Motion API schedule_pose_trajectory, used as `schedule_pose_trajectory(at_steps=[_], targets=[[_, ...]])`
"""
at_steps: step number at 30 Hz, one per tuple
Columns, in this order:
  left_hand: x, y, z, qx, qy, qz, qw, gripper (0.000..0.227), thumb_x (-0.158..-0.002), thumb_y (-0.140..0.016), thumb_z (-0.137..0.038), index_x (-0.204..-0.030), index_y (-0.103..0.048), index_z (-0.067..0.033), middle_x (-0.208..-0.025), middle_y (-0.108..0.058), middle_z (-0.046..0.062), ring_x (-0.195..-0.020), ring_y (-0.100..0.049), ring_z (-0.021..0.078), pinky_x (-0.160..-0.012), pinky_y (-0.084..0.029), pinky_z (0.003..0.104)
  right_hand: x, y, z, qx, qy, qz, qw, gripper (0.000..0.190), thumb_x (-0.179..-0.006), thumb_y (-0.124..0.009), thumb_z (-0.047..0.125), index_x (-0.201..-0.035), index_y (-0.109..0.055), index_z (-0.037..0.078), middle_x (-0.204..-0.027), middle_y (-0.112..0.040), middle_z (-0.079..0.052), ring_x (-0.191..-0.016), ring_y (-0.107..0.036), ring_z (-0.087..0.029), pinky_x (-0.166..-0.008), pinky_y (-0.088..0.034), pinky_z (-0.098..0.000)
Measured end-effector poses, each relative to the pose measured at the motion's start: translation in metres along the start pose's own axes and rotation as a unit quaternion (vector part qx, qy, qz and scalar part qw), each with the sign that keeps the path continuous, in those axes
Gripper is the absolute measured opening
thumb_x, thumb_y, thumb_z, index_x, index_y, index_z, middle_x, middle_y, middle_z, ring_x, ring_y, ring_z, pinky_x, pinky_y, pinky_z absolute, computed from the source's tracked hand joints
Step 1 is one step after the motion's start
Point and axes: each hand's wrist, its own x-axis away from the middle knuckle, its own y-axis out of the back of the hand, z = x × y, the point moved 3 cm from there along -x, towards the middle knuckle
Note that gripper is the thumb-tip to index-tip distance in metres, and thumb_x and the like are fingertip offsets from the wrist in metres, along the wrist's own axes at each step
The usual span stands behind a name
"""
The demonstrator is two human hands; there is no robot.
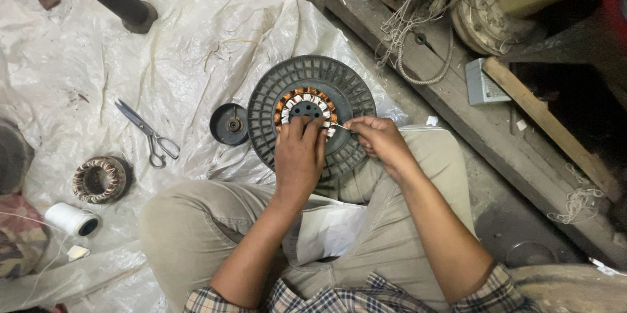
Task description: The person sits on the floor and uses a needle and white thread to tie and secure copper windings on a motor stator. The person repeatedly passes the needle through the windings and pulls the thread tight to bundle the coils.
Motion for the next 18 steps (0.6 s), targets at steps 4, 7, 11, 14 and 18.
schedule_pose_trajectory(at_steps=[4,7,11,14,18], targets=[[0.001,-0.001,0.0,-0.008,0.003,0.004,1.0,0.026,-0.093,-0.07,-0.013,-0.119,-0.069,-0.0088,-0.108,-0.06,0.011,-0.098,-0.057,0.0314,-0.086,-0.047,0.045,0.005,-0.009,0.009,0.091,0.209,-0.03,0.973,0.016,-0.1,-0.069,0.016,-0.104,-0.076,0.002,-0.068,-0.06,0.011,-0.059,-0.045,0.002,-0.052,-0.032,-0.0196],[0.0,-0.001,0.001,-0.01,0.003,0.006,1.0,0.025,-0.094,-0.07,-0.014,-0.118,-0.069,-0.009,-0.107,-0.06,0.01,-0.098,-0.057,0.0312,-0.086,-0.047,0.045,0.014,-0.01,0.013,0.271,0.259,-0.123,0.919,0.017,-0.094,-0.071,0.016,-0.106,-0.075,0.004,-0.053,-0.047,0.004,-0.049,-0.036,-0.003,-0.045,-0.028,-0.0237],[0.0,0.001,-0.001,-0.004,-0.002,0.002,1.0,0.025,-0.094,-0.07,-0.013,-0.119,-0.069,-0.0084,-0.107,-0.06,0.01,-0.098,-0.058,0.0311,-0.086,-0.047,0.045,0.015,-0.009,0.013,0.27,0.263,-0.126,0.917,0.016,-0.095,-0.072,0.017,-0.101,-0.077,0.003,-0.054,-0.048,0.006,-0.049,-0.037,-0.002,-0.046,-0.029,-0.0233],[0.0,0.002,-0.001,-0.002,-0.004,-0.003,1.0,0.025,-0.094,-0.07,-0.013,-0.118,-0.069,-0.008,-0.108,-0.06,0.011,-0.098,-0.058,0.0312,-0.086,-0.047,0.045,0.005,-0.006,0.006,0.18,0.217,-0.086,0.956,0.017,-0.099,-0.069,0.017,-0.102,-0.075,0.002,-0.058,-0.051,0.009,-0.052,-0.037,0.0,-0.048,-0.027,-0.0224],[-0.001,0.003,-0.002,0.003,-0.001,0.002,1.0,0.026,-0.093,-0.07,-0.012,-0.118,-0.069,-0.0079,-0.107,-0.06,0.011,-0.097,-0.057,0.0316,-0.086,-0.047,0.045,-0.008,-0.001,-0.006,0.064,0.148,-0.038,0.986,0.017,-0.1,-0.066,0.016,-0.103,-0.075,0.001,-0.063,-0.056,0.01,-0.054,-0.04,0.001,-0.049,-0.028,-0.0208]])
